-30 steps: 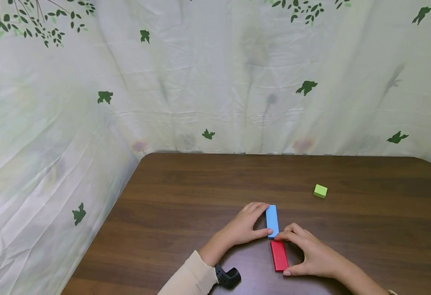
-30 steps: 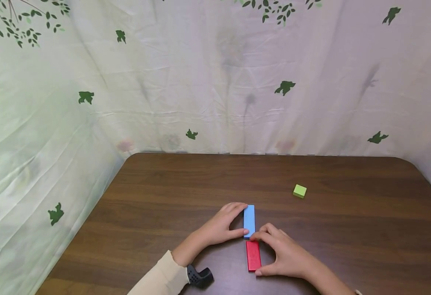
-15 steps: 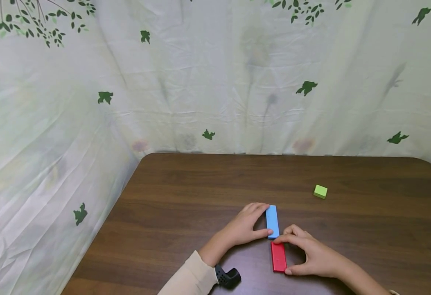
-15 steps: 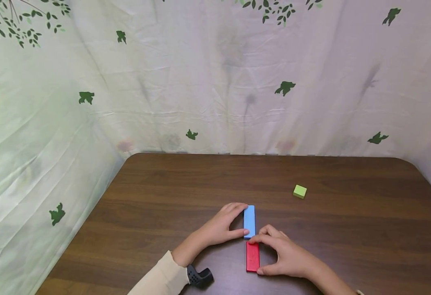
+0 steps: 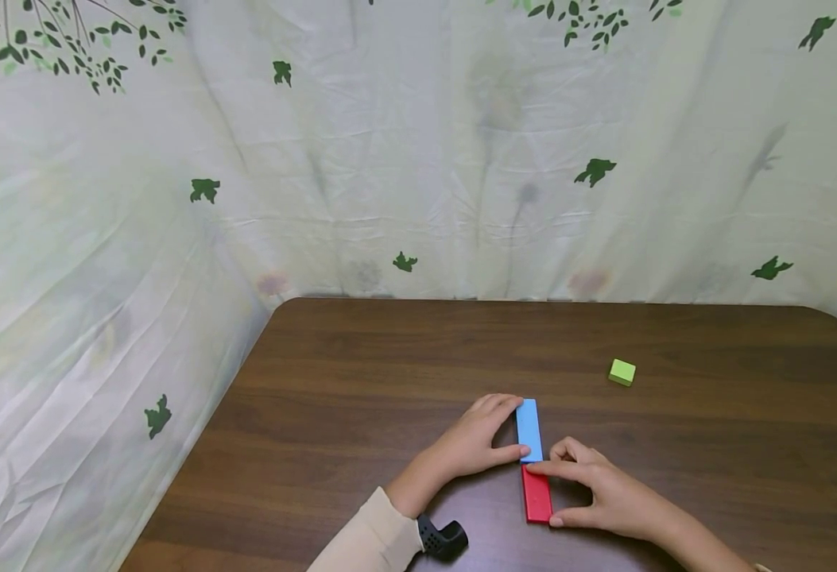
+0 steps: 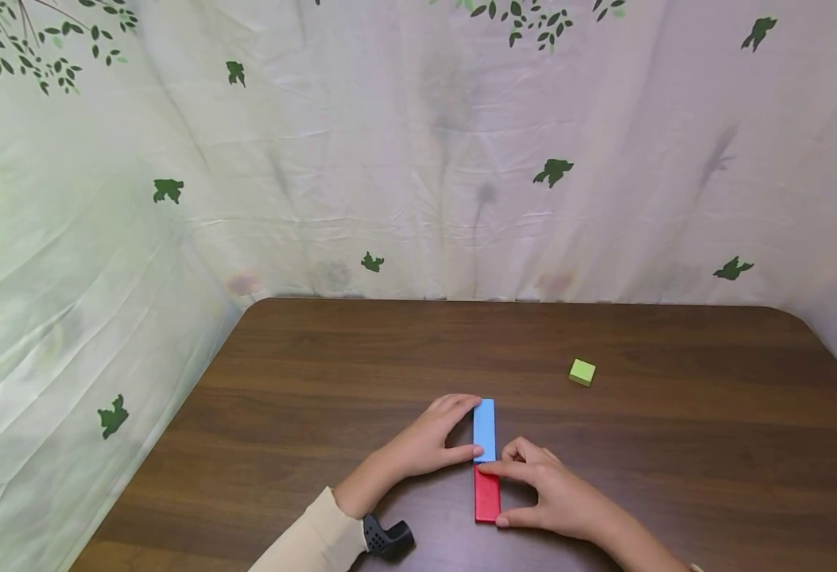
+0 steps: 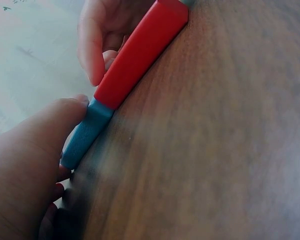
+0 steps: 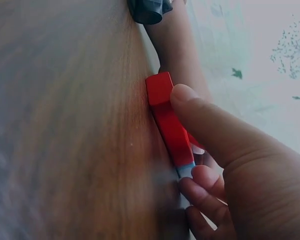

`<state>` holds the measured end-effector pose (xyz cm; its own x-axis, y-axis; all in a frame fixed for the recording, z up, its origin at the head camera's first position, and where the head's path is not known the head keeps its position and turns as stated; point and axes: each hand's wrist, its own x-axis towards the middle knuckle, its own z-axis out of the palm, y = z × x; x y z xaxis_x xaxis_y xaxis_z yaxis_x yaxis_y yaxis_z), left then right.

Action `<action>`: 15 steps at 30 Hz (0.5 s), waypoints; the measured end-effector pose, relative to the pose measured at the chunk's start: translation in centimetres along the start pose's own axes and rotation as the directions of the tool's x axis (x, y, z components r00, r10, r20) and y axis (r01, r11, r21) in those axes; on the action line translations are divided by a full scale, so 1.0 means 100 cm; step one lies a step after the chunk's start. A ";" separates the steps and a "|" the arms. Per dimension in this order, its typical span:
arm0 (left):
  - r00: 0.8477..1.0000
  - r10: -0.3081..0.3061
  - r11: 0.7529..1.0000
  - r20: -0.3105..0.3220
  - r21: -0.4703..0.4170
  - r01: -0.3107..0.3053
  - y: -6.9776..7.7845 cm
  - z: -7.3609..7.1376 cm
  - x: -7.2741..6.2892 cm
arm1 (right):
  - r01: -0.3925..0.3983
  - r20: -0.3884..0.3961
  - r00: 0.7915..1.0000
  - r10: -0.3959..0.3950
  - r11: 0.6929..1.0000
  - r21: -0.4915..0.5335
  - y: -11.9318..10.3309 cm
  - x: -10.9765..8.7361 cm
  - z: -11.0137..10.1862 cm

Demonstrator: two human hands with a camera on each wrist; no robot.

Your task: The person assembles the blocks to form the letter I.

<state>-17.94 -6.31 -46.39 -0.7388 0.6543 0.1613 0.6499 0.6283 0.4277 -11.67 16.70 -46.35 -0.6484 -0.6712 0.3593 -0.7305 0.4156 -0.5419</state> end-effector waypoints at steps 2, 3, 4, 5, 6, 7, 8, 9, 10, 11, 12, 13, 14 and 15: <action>1.000 -0.003 1.000 0.003 0.001 0.003 0.000 0.000 0.000 | 0.007 -0.008 1.000 -0.007 1.000 -0.015 0.000 0.000 0.000; 1.000 -0.005 1.000 0.004 0.001 0.005 0.000 0.000 0.000 | 0.009 -0.011 1.000 -0.009 1.000 -0.023 0.000 0.000 0.001; 1.000 -0.007 1.000 0.006 0.001 0.007 0.000 0.000 0.000 | 0.010 -0.012 1.000 -0.011 1.000 -0.028 0.000 0.000 0.001; 1.000 -0.009 1.000 0.007 0.001 0.009 0.000 0.000 0.000 | 0.010 -0.012 1.000 -0.010 0.999 -0.034 0.000 0.000 0.001; 1.000 -0.010 1.000 0.008 0.002 0.010 0.000 0.000 0.000 | 0.009 -0.012 1.000 -0.009 0.999 -0.041 0.000 0.000 0.001; 1.000 -0.010 1.000 0.008 0.002 0.010 0.000 0.001 0.000 | 0.006 -0.011 1.000 -0.007 0.999 -0.046 0.000 0.000 0.002; 1.000 -0.011 1.000 0.008 0.002 0.011 0.000 0.001 0.000 | 0.004 -0.010 1.000 -0.004 0.999 -0.049 0.000 0.000 0.002; 1.000 -0.011 1.000 0.008 0.001 0.011 0.000 0.001 0.000 | 0.001 -0.009 1.000 -0.001 0.999 -0.050 0.000 0.000 0.002; 1.000 -0.010 1.000 0.007 0.001 0.010 0.000 0.001 0.000 | -0.002 -0.009 1.000 0.001 0.999 -0.052 0.000 0.000 0.002; 1.000 -0.008 1.000 0.005 0.002 0.008 0.000 0.001 0.000 | -0.003 -0.009 1.000 0.003 0.999 -0.054 0.000 0.000 0.002; 1.000 -0.008 1.000 0.003 0.002 0.008 0.000 0.001 0.000 | -0.004 -0.009 1.000 0.004 0.998 -0.055 0.000 0.000 0.002; 1.000 -0.007 1.000 0.002 0.003 0.007 0.000 0.001 0.000 | -0.005 -0.010 1.000 0.005 0.999 -0.054 0.000 0.001 0.002; 1.000 -0.006 1.000 0.001 0.002 0.006 0.000 0.001 0.000 | -0.005 -0.011 1.000 0.005 0.999 -0.054 0.000 0.001 0.002; 1.000 -0.005 1.000 0.000 0.003 0.005 0.000 0.001 0.000 | -0.005 -0.012 1.000 0.004 0.998 -0.055 0.000 0.001 0.002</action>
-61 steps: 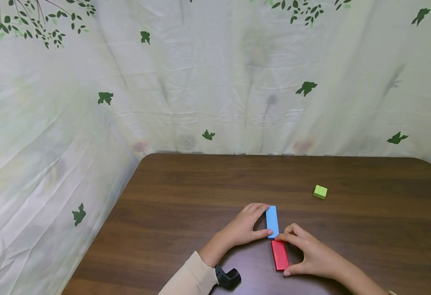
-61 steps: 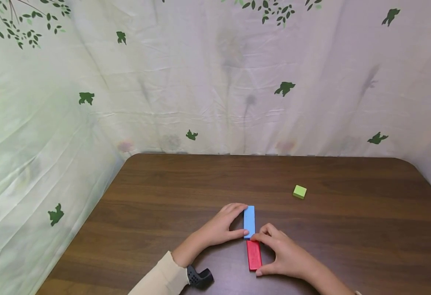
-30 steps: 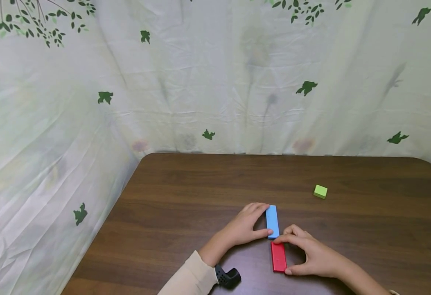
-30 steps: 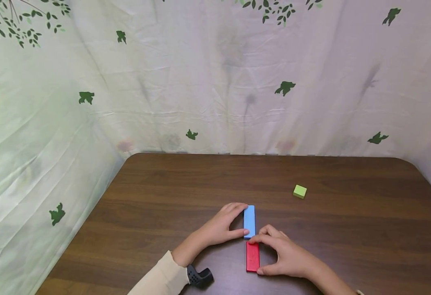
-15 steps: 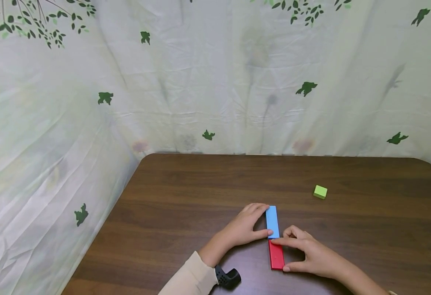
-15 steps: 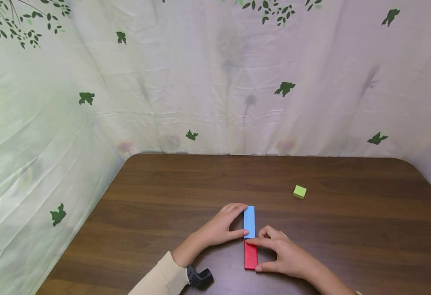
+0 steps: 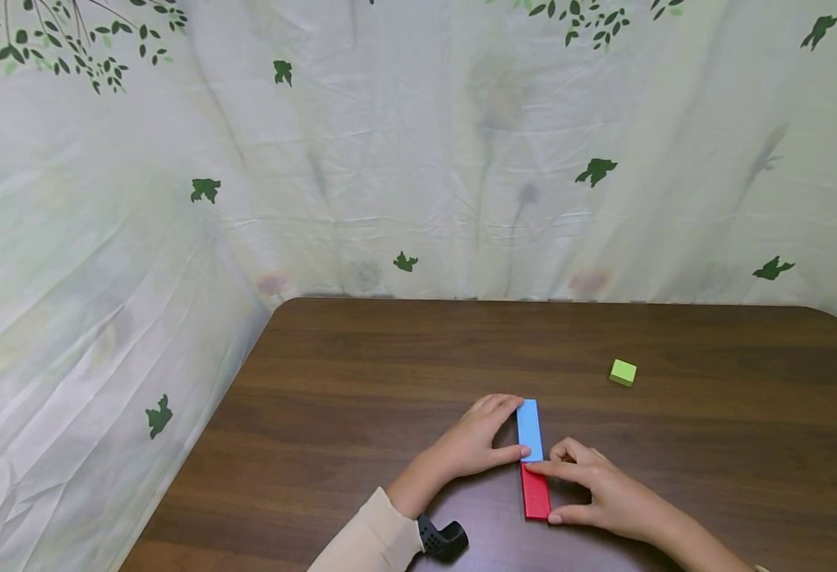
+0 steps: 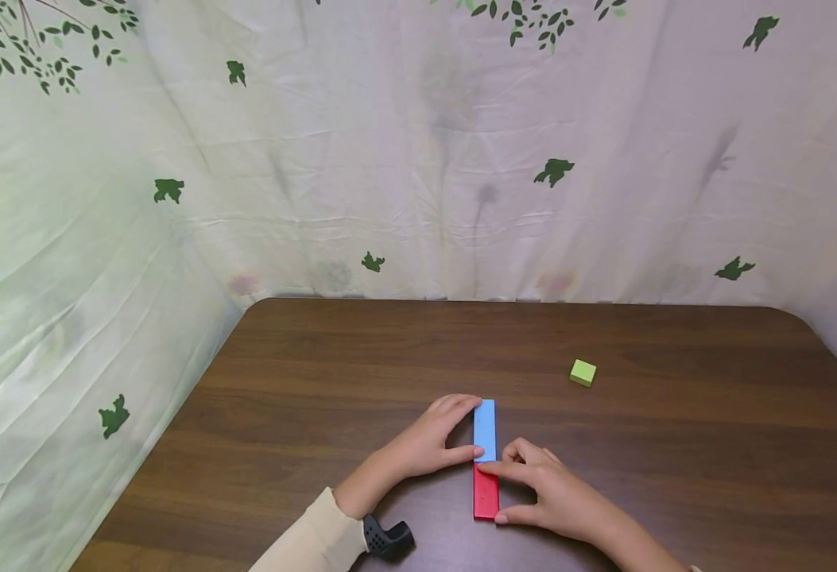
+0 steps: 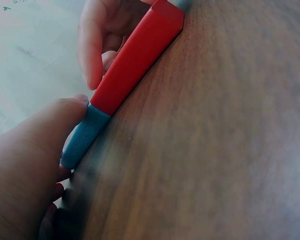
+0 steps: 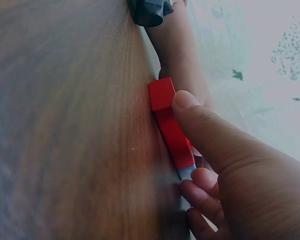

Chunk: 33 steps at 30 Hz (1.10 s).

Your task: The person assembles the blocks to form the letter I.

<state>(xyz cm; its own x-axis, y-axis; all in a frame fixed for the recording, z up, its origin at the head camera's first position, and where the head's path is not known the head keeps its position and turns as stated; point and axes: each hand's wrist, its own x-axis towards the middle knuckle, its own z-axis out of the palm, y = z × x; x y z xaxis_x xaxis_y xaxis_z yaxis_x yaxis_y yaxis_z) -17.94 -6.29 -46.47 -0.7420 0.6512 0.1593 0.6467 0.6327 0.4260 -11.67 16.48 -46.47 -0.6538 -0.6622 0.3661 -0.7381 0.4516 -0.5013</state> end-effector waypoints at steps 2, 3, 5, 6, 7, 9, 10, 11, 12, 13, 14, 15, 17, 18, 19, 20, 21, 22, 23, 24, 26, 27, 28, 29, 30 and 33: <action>1.000 0.002 1.000 -0.001 0.001 -0.002 0.000 0.000 0.000 | 0.001 -0.002 1.000 -0.001 1.000 -0.002 0.000 0.000 0.000; 1.000 0.002 1.000 -0.001 -0.001 -0.002 0.000 0.000 0.000 | 0.002 -0.004 1.000 -0.002 1.000 -0.002 0.000 0.000 0.000; 1.000 0.001 1.000 -0.001 -0.008 -0.001 0.000 0.000 0.000 | 0.006 -0.005 1.000 -0.006 1.000 -0.004 0.000 0.000 0.000; 1.000 0.000 1.000 -0.002 -0.016 0.000 0.000 0.000 -0.001 | 0.008 -0.006 1.000 -0.008 1.000 -0.005 0.000 0.000 0.000; 1.000 -0.001 1.000 -0.003 -0.026 0.001 0.000 0.000 -0.001 | 0.009 -0.006 1.000 -0.009 1.000 -0.008 0.000 0.000 0.000; 1.000 -0.001 0.999 -0.014 -0.050 0.001 0.000 0.000 -0.001 | 0.011 -0.007 1.000 -0.011 1.000 -0.013 -0.001 0.000 0.000; 1.000 0.001 0.998 -0.023 -0.061 -0.002 0.000 -0.001 -0.002 | 0.010 -0.006 1.000 -0.010 1.000 -0.016 -0.001 0.000 0.000; 0.999 0.002 0.997 -0.034 -0.072 -0.005 0.000 -0.001 -0.002 | 0.009 -0.005 1.000 -0.009 1.000 -0.016 -0.001 0.000 0.000; 0.999 0.004 0.997 -0.047 -0.080 -0.008 -0.001 -0.001 -0.002 | 0.008 -0.005 1.000 -0.008 1.000 -0.017 -0.001 0.000 0.000; 0.998 0.008 0.996 -0.062 -0.087 -0.013 -0.001 -0.001 -0.002 | 0.006 -0.004 1.000 -0.006 1.000 -0.019 -0.001 0.000 -0.001; 0.997 0.011 0.996 -0.075 -0.093 -0.018 -0.001 -0.002 -0.002 | 0.003 -0.003 1.000 -0.003 1.000 -0.018 -0.001 0.000 -0.001; 0.996 0.013 0.995 -0.087 -0.097 -0.022 -0.001 -0.002 -0.003 | 0.001 -0.002 1.000 -0.001 1.000 -0.017 -0.002 0.000 -0.001; 0.995 0.013 0.994 -0.103 -0.107 -0.024 -0.002 -0.002 -0.003 | -0.006 0.001 1.000 0.006 1.000 -0.013 -0.002 0.000 -0.001; 0.994 0.013 0.993 -0.111 -0.112 -0.026 -0.002 -0.002 -0.003 | -0.009 0.002 1.000 0.009 1.000 -0.013 -0.001 0.000 -0.001; 0.993 0.014 0.993 -0.118 -0.116 -0.028 -0.002 -0.002 -0.004 | -0.012 0.003 1.000 0.012 1.000 -0.013 -0.001 0.000 -0.001; 0.992 0.014 0.992 -0.124 -0.120 -0.029 -0.002 -0.002 -0.004 | -0.012 0.003 1.000 0.012 1.000 -0.014 -0.001 0.000 -0.001; 0.992 0.012 0.992 -0.129 -0.123 -0.028 -0.002 -0.002 -0.004 | -0.015 0.004 1.000 0.015 1.000 -0.015 -0.001 0.000 0.000; 0.991 0.010 0.992 -0.132 -0.127 -0.027 -0.002 -0.002 -0.005 | -0.016 0.005 1.000 0.016 1.000 -0.016 -0.001 0.000 0.000; 0.991 0.007 0.991 -0.135 -0.130 -0.025 -0.001 -0.003 -0.006 | -0.016 0.005 1.000 0.017 1.000 -0.019 0.000 0.001 0.000; 0.991 0.004 0.991 -0.136 -0.132 -0.022 -0.001 -0.003 -0.007 | -0.018 0.005 1.000 0.018 1.000 -0.019 0.000 0.001 0.000; 0.991 0.001 0.991 -0.134 -0.130 -0.018 0.000 -0.003 -0.009 | -0.018 0.004 1.000 0.019 1.000 -0.023 0.000 0.001 0.000; 0.991 -0.001 0.991 -0.130 -0.130 -0.016 0.001 -0.004 -0.010 | -0.020 0.005 1.000 0.020 1.000 -0.023 0.000 0.001 0.000; 0.992 -0.001 0.992 -0.128 -0.129 -0.015 0.001 -0.004 -0.011 | -0.020 0.004 1.000 0.020 1.000 -0.024 0.000 0.001 0.000; 0.992 0.000 0.992 -0.126 -0.128 -0.016 0.001 -0.004 -0.012 | -0.020 0.003 1.000 0.020 1.000 -0.023 0.000 0.001 0.000; 0.992 0.005 0.992 -0.126 -0.122 -0.020 0.002 -0.004 -0.013 | -0.019 0.003 1.000 0.019 1.000 -0.023 0.000 0.001 0.000; 0.992 0.017 0.993 -0.123 -0.110 -0.031 0.002 -0.004 -0.015 | -0.019 0.002 1.000 0.019 1.000 -0.023 0.000 0.001 0.000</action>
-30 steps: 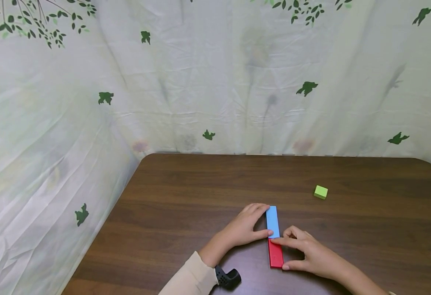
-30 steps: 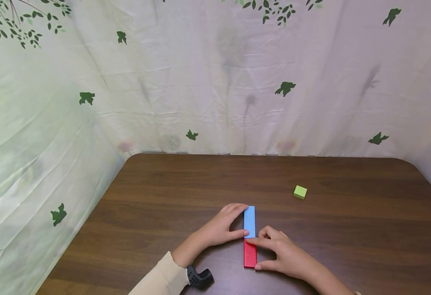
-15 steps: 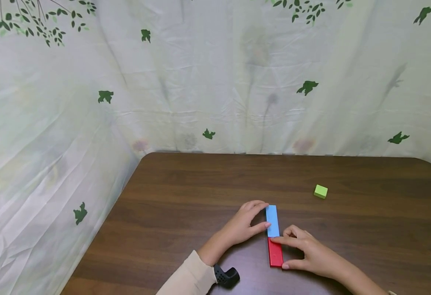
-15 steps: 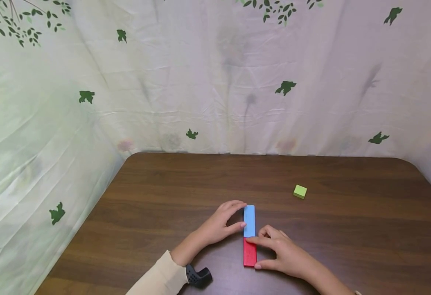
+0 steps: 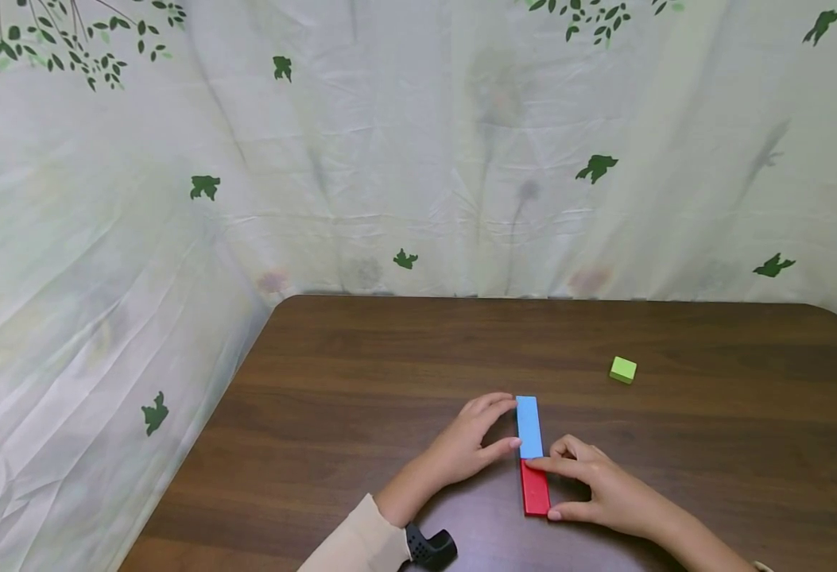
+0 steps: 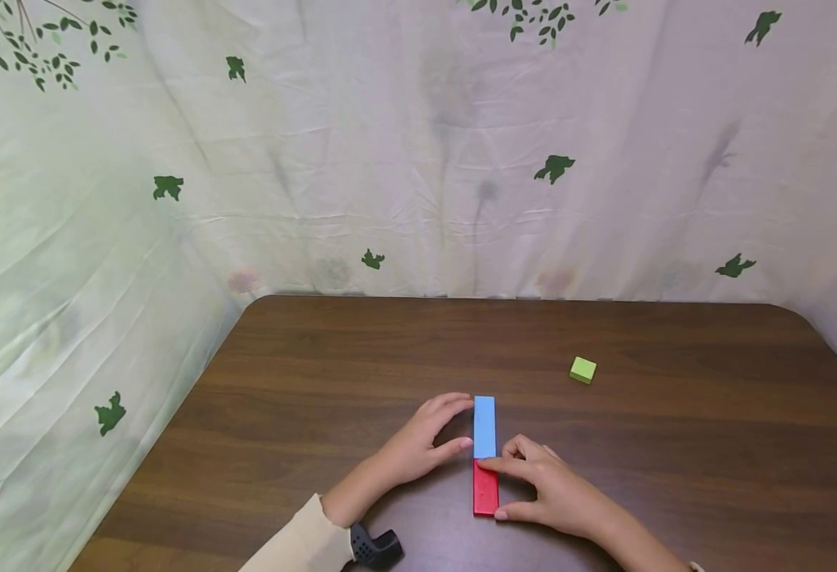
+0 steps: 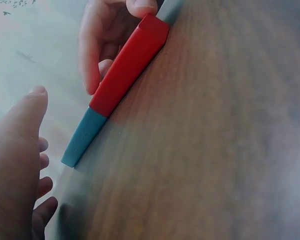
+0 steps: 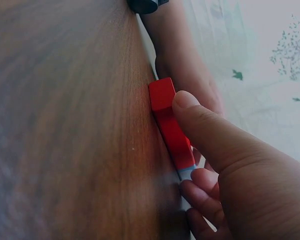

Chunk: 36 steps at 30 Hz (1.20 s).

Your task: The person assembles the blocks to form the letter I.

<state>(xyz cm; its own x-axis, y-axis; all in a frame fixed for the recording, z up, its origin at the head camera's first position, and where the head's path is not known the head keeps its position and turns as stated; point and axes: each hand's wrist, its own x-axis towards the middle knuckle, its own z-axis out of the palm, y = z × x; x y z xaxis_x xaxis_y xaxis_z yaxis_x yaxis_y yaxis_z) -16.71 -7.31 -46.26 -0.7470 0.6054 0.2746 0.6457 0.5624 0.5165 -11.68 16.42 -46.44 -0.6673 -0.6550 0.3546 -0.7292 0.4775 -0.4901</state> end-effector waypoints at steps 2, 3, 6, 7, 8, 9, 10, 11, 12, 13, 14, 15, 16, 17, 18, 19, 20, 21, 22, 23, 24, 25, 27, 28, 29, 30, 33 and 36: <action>1.000 0.009 1.000 0.004 0.010 -0.009 0.001 0.000 -0.002 | 0.000 0.000 1.000 0.000 1.000 0.000 0.000 0.000 0.000; 1.000 0.013 1.000 0.006 0.017 -0.013 0.001 0.000 -0.003 | 0.000 0.000 1.000 0.000 1.000 -0.001 0.000 0.000 0.000; 1.000 0.025 0.999 0.014 0.025 -0.025 0.004 0.000 -0.006 | 0.002 0.002 1.000 -0.002 1.000 -0.002 0.000 0.000 0.000; 0.999 0.028 0.999 0.019 0.030 -0.029 0.005 0.000 -0.007 | 0.004 0.000 1.000 -0.004 1.000 -0.002 0.000 0.000 0.000; 0.999 0.032 0.999 0.024 0.035 -0.033 0.006 0.000 -0.008 | 0.007 -0.003 1.000 -0.007 1.000 -0.001 0.000 0.000 0.000; 0.999 0.037 0.998 0.029 0.040 -0.038 0.007 0.000 -0.009 | 0.009 -0.005 1.000 -0.009 1.000 -0.001 0.000 0.000 0.000; 0.999 0.039 0.998 0.035 0.044 -0.040 0.008 0.000 -0.010 | 0.012 -0.009 1.000 -0.012 1.000 0.001 0.001 0.000 0.000; 0.998 0.042 0.998 0.042 0.051 -0.044 0.010 0.000 -0.010 | 0.015 -0.012 1.000 -0.015 1.000 0.001 0.001 -0.001 0.000; 0.998 0.046 0.997 0.051 0.059 -0.049 0.011 0.000 -0.011 | 0.017 -0.014 1.000 -0.017 1.000 0.000 0.001 -0.001 0.000; 0.997 0.048 0.997 0.060 0.065 -0.052 0.013 0.000 -0.012 | 0.019 -0.016 1.000 -0.019 1.000 0.001 0.001 -0.001 0.000; 0.996 0.053 0.996 0.067 0.071 -0.058 0.014 0.001 -0.013 | 0.019 -0.016 1.000 -0.019 1.000 0.004 0.001 -0.001 0.000; 0.996 0.058 0.995 0.073 0.077 -0.064 0.016 0.001 -0.013 | 0.017 -0.014 1.000 -0.017 1.000 0.004 0.001 -0.001 0.000; 0.995 0.064 0.994 0.079 0.085 -0.071 0.017 0.002 -0.014 | 0.015 -0.011 1.000 -0.015 1.000 0.005 0.001 -0.001 0.000; 0.994 0.071 0.993 0.082 0.093 -0.079 0.018 0.002 -0.014 | 0.011 -0.007 1.000 -0.011 1.000 0.006 0.001 -0.001 0.000; 0.993 0.077 0.991 0.085 0.100 -0.086 0.018 0.003 -0.015 | 0.007 -0.004 1.000 -0.007 1.000 0.006 0.001 -0.001 -0.001; 0.993 0.081 0.990 0.085 0.104 -0.090 0.019 0.003 -0.015 | 0.003 -0.001 1.000 -0.003 1.000 0.007 0.000 -0.001 -0.001; 0.993 0.085 0.990 0.085 0.109 -0.094 0.019 0.003 -0.015 | -0.001 0.002 1.000 0.001 1.000 0.006 0.000 -0.001 -0.001; 0.993 0.087 0.989 0.085 0.114 -0.096 0.019 0.004 -0.015 | -0.003 0.004 1.000 0.003 1.000 0.004 0.000 -0.001 -0.001; 0.992 0.089 0.988 0.084 0.117 -0.098 0.019 0.004 -0.015 | -0.004 0.006 1.000 0.004 1.000 0.004 -0.001 -0.001 -0.001; 0.992 0.089 0.988 0.084 0.121 -0.098 0.019 0.004 -0.015 | -0.005 0.006 1.000 0.005 1.000 0.004 -0.001 -0.001 -0.001; 0.993 0.088 0.988 0.084 0.123 -0.098 0.019 0.003 -0.015 | -0.004 0.007 1.000 0.004 1.000 0.004 -0.001 -0.001 -0.001; 0.992 0.088 0.987 0.084 0.125 -0.099 0.019 0.003 -0.015 | -0.004 0.007 1.000 0.004 1.000 0.005 -0.002 -0.001 -0.001; 0.992 0.090 0.986 0.086 0.130 -0.100 0.019 0.003 -0.015 | -0.006 0.008 1.000 0.006 1.000 0.006 -0.002 -0.001 -0.001; 0.992 0.090 0.986 0.087 0.130 -0.101 0.019 0.003 -0.016 | -0.007 0.009 1.000 0.007 1.000 0.008 -0.002 -0.001 -0.001; 0.992 0.090 0.986 0.087 0.131 -0.101 0.019 0.003 -0.016 | -0.008 0.008 1.000 0.008 1.000 0.007 -0.002 -0.001 -0.002; 0.992 0.090 0.986 0.088 0.131 -0.101 0.019 0.003 -0.016 | -0.011 0.007 1.000 0.011 1.000 0.007 -0.002 -0.001 -0.002; 0.992 0.087 0.986 0.091 0.131 -0.099 0.019 0.003 -0.016 | -0.014 -0.002 1.000 0.014 1.000 0.025 -0.002 -0.001 -0.002; 0.992 0.082 0.987 0.095 0.132 -0.094 0.019 0.003 -0.015 | -0.017 -0.018 1.000 0.019 0.996 0.082 -0.001 -0.001 -0.002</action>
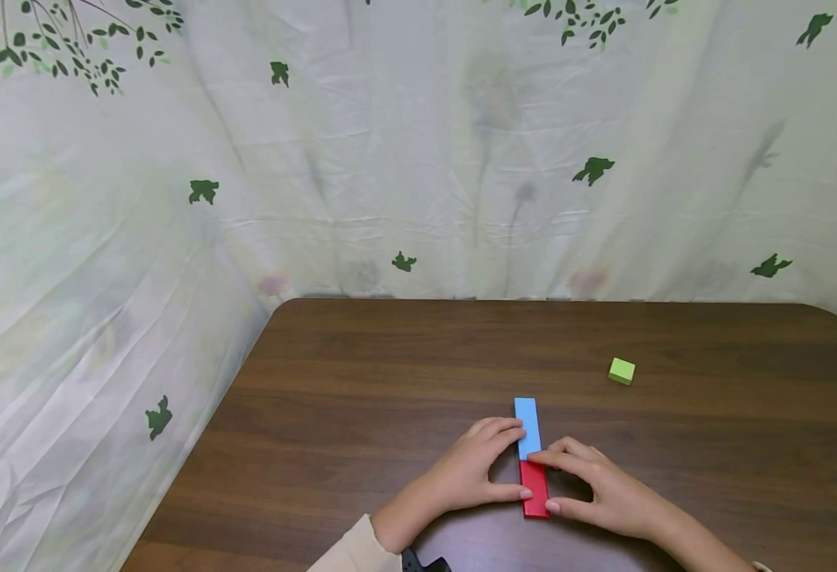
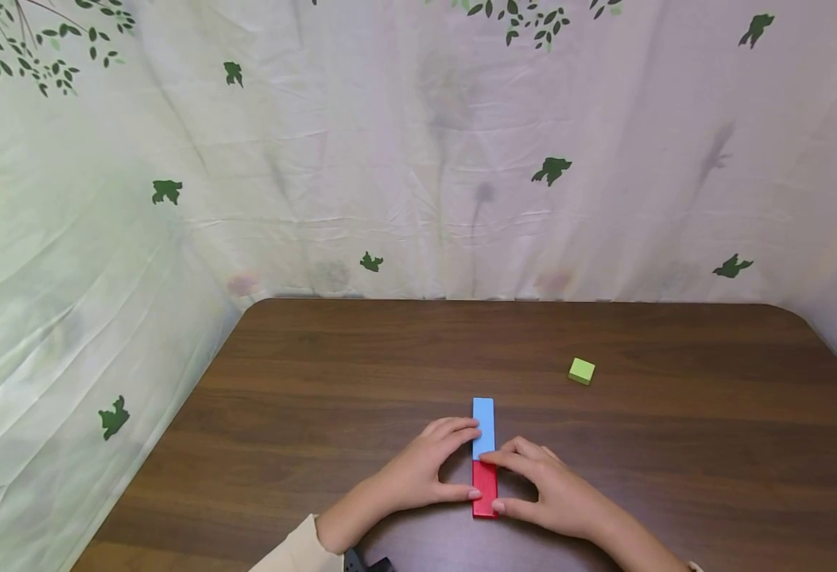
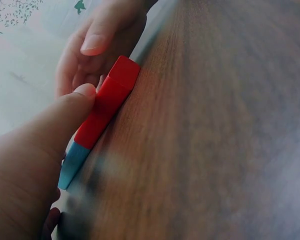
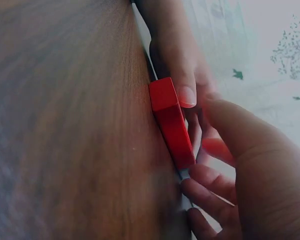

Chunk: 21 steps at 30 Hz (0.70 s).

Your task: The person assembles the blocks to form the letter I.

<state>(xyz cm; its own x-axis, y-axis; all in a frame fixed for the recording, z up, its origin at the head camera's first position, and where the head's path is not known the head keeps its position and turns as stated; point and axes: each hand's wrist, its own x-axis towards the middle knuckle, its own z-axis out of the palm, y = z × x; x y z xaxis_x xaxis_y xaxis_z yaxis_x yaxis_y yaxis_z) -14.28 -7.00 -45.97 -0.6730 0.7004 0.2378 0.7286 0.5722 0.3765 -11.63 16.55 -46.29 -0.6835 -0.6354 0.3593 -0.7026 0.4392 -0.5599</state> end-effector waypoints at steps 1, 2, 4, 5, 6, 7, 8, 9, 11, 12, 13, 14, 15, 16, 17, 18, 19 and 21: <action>1.000 -0.002 1.000 0.002 -0.001 0.002 0.000 0.000 0.000 | 0.007 -0.010 1.000 -0.007 1.000 0.022 0.001 0.001 0.000; 1.000 -0.004 1.000 0.003 -0.001 0.004 0.000 0.000 0.000 | 0.016 -0.027 1.000 -0.015 0.999 0.041 0.001 0.001 0.000; 1.000 -0.006 1.000 0.003 0.000 0.006 0.000 0.000 0.000 | 0.043 -0.072 0.997 -0.039 0.997 0.062 0.002 0.003 0.000; 1.000 -0.007 1.000 0.003 0.000 0.007 0.000 0.000 -0.001 | 0.055 -0.099 0.994 -0.048 0.996 0.069 0.003 0.004 -0.001; 1.000 -0.006 1.000 0.002 0.001 0.006 0.000 0.000 -0.001 | 0.071 -0.127 0.990 -0.063 0.996 0.061 0.003 0.004 -0.001; 1.000 -0.006 1.000 0.001 0.003 0.006 0.000 0.001 0.000 | 0.080 -0.153 0.986 -0.072 0.996 0.050 0.003 0.005 -0.001; 1.000 -0.004 1.000 0.000 0.004 0.004 0.000 0.001 0.000 | 0.083 -0.177 0.981 -0.075 0.996 0.040 0.003 0.005 -0.002; 1.000 -0.003 1.000 -0.002 0.004 0.003 0.000 0.001 0.000 | 0.081 -0.195 0.978 -0.074 0.996 0.031 0.002 0.006 -0.003; 1.000 -0.002 1.000 -0.004 0.003 0.002 -0.001 0.001 -0.001 | 0.058 -0.213 0.976 -0.052 0.998 0.021 0.002 0.007 -0.004; 1.000 -0.003 1.000 -0.004 0.002 0.003 -0.001 0.002 -0.001 | 0.043 -0.213 0.976 -0.040 0.999 0.012 0.002 0.007 -0.004; 1.000 -0.005 1.000 -0.004 0.001 0.005 -0.001 0.002 -0.001 | 0.025 -0.210 0.977 -0.024 1.000 0.004 0.002 0.007 -0.005; 1.000 -0.007 1.000 -0.004 -0.001 0.007 -0.001 0.002 -0.001 | 0.012 -0.208 0.978 -0.012 1.000 -0.003 0.002 0.007 -0.006; 1.000 -0.008 1.000 -0.003 -0.002 0.008 -0.001 0.002 -0.001 | 0.001 -0.205 0.979 -0.002 1.000 -0.007 0.002 0.007 -0.006; 1.000 -0.011 1.000 -0.002 -0.003 0.011 -0.001 0.002 -0.001 | -0.008 -0.202 0.979 0.006 1.000 -0.013 0.003 0.006 -0.007; 1.000 -0.014 1.000 0.001 -0.004 0.014 -0.001 0.001 -0.001 | -0.005 -0.205 0.979 0.001 1.000 -0.021 0.004 0.006 -0.007; 1.000 -0.016 1.000 0.003 -0.004 0.016 -0.001 0.001 -0.001 | -0.010 -0.205 0.979 0.005 1.000 -0.026 0.005 0.006 -0.007; 1.000 -0.019 1.000 0.005 -0.005 0.019 -0.001 0.001 -0.001 | -0.009 -0.212 0.977 0.003 0.999 -0.031 0.005 0.007 -0.007; 1.000 -0.023 1.000 0.008 -0.008 0.023 0.000 0.001 -0.001 | -0.004 -0.228 0.974 -0.004 0.999 -0.037 0.007 0.007 -0.008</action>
<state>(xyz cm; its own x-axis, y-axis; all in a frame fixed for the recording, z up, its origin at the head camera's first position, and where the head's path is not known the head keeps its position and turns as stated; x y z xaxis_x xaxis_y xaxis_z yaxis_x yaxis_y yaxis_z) -14.21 -7.06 -46.11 -0.6887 0.6903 0.2216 0.7116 0.5851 0.3889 -12.77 16.90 -45.84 -0.7078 -0.4755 0.5225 -0.7064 0.4652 -0.5335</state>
